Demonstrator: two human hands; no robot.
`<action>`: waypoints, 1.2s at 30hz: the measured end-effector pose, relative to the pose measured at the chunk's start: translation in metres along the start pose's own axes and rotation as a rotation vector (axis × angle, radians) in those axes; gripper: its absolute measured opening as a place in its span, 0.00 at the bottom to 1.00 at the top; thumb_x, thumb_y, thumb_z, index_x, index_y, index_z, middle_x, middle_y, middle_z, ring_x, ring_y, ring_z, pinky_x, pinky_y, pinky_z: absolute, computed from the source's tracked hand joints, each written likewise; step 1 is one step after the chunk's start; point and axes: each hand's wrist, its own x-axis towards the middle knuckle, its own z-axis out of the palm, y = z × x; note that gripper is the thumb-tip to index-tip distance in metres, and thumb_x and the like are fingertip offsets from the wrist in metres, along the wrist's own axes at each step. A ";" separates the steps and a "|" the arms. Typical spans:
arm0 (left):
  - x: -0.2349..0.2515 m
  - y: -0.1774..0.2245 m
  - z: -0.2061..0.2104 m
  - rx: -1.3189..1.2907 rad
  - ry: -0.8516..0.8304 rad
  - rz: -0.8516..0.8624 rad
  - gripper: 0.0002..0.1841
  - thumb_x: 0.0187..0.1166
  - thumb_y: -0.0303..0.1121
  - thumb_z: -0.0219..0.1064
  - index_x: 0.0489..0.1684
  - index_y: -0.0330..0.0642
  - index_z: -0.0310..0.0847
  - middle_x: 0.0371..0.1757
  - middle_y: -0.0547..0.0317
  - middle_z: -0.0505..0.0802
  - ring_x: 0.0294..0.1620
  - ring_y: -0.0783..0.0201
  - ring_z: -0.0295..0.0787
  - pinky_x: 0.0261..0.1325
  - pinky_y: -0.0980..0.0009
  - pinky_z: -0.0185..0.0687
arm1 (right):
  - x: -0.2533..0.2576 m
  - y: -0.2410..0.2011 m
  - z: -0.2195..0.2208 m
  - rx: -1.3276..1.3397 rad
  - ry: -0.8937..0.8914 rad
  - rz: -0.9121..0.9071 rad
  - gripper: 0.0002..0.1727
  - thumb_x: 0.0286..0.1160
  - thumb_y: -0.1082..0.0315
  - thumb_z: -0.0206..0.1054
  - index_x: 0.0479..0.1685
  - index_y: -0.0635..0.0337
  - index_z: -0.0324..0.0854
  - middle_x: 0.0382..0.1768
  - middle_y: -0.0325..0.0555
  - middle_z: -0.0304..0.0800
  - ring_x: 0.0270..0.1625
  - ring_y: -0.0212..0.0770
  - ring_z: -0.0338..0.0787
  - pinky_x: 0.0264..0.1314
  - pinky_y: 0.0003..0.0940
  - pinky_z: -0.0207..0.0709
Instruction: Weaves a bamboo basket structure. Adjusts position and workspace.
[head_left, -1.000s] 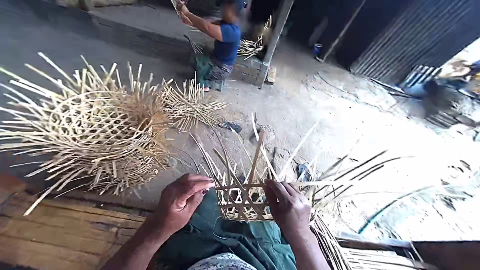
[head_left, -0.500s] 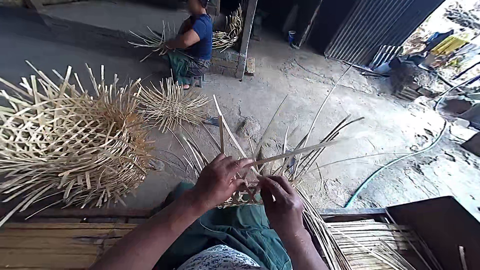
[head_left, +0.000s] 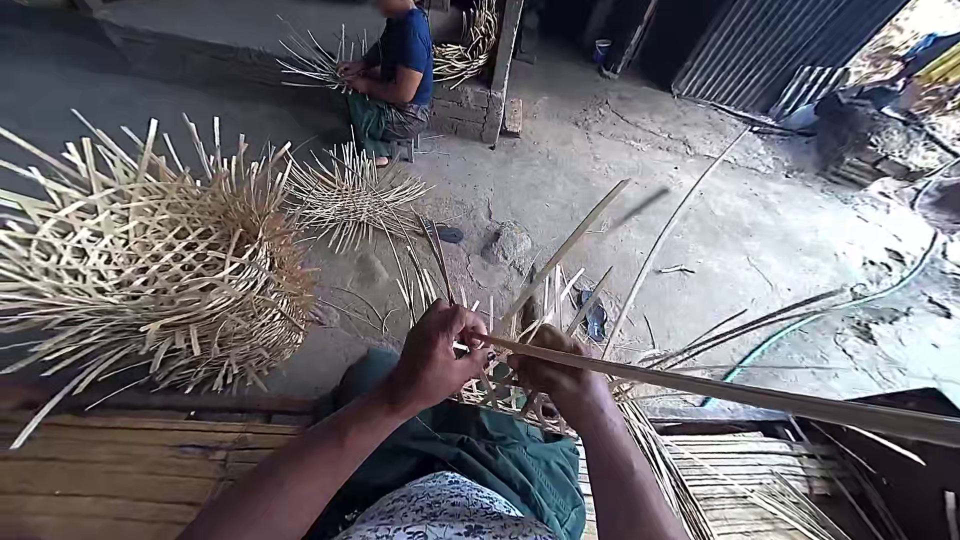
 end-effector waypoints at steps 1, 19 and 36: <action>0.001 -0.003 0.000 -0.009 0.013 -0.021 0.13 0.66 0.36 0.78 0.42 0.40 0.86 0.39 0.59 0.91 0.41 0.69 0.85 0.46 0.72 0.81 | 0.001 0.005 -0.002 0.128 -0.006 -0.017 0.06 0.67 0.78 0.73 0.40 0.61 0.85 0.33 0.35 0.94 0.32 0.29 0.92 0.37 0.29 0.90; 0.023 0.011 -0.017 -0.006 -0.251 -0.304 0.18 0.81 0.43 0.70 0.67 0.52 0.89 0.30 0.63 0.92 0.30 0.69 0.85 0.43 0.62 0.84 | -0.022 -0.030 0.013 -1.115 0.084 -0.244 0.25 0.74 0.41 0.67 0.46 0.55 0.88 0.18 0.44 0.86 0.17 0.51 0.87 0.15 0.52 0.76; 0.021 0.019 0.005 0.376 -0.102 0.473 0.22 0.83 0.44 0.66 0.73 0.46 0.83 0.49 0.49 0.95 0.41 0.54 0.93 0.39 0.61 0.89 | -0.011 -0.014 -0.006 -0.836 0.183 -0.246 0.14 0.75 0.56 0.70 0.48 0.56 0.91 0.21 0.40 0.87 0.19 0.36 0.82 0.23 0.38 0.78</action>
